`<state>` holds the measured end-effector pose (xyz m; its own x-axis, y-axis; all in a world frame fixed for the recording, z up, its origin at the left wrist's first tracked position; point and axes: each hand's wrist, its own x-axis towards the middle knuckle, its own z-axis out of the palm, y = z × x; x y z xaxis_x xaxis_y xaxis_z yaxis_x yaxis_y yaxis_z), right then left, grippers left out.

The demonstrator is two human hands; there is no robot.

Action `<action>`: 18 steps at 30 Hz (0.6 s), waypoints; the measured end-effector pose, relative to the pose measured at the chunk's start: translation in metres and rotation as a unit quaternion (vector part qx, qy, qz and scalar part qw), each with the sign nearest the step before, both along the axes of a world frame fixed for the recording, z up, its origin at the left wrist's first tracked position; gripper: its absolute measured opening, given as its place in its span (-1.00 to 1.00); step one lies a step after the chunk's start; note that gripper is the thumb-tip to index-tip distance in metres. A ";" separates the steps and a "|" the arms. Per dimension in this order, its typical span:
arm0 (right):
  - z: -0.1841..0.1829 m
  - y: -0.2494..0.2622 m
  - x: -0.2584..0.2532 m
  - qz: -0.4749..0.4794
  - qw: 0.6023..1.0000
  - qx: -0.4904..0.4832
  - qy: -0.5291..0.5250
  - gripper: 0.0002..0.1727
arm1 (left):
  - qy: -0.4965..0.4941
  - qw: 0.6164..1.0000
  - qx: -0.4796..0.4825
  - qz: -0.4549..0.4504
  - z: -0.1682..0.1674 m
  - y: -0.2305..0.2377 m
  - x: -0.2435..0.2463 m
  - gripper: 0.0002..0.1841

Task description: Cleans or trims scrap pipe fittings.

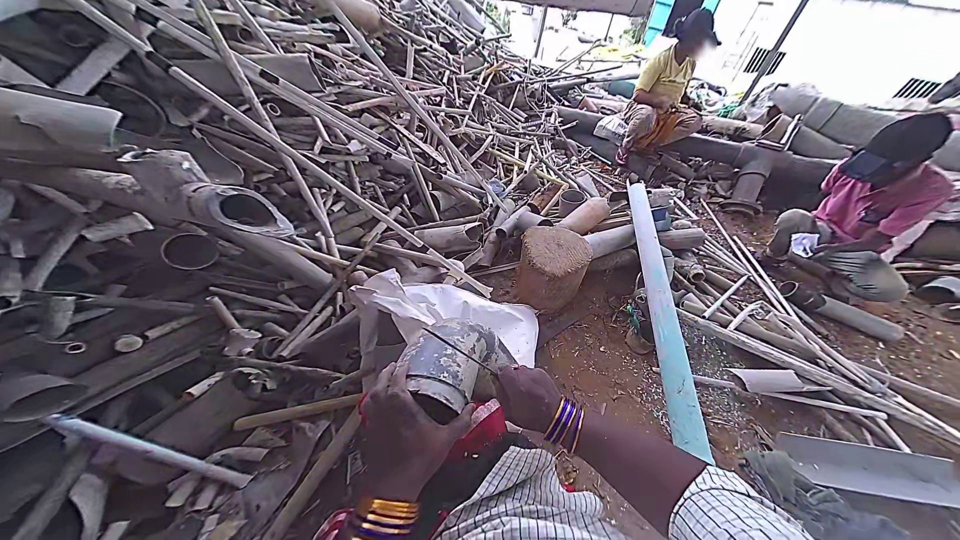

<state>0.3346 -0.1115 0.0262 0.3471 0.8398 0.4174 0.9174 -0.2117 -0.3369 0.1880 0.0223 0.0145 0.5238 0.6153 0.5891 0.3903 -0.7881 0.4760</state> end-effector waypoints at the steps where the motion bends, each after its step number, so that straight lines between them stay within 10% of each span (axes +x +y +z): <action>1: -0.002 -0.001 -0.003 0.017 0.999 -0.027 0.003 -0.75 | 0.000 1.000 0.005 0.000 0.000 0.000 0.001 0.28; 5: 0.013 0.013 0.003 -0.064 0.941 -0.283 0.176 -0.57 | 0.015 1.000 -0.005 0.007 0.003 -0.001 0.003 0.31; 10: -0.004 0.000 -0.007 0.001 1.000 0.016 -0.021 -0.73 | 0.008 1.000 -0.001 -0.001 0.002 -0.003 -0.001 0.29; 15: 0.010 0.013 0.013 -0.109 0.921 -0.329 0.180 -0.56 | 0.028 0.999 -0.024 0.004 0.005 -0.004 0.000 0.31; 18: 0.002 0.000 0.004 -0.080 0.987 -0.127 0.057 -0.66 | 0.010 1.000 -0.011 0.012 0.006 -0.003 0.001 0.31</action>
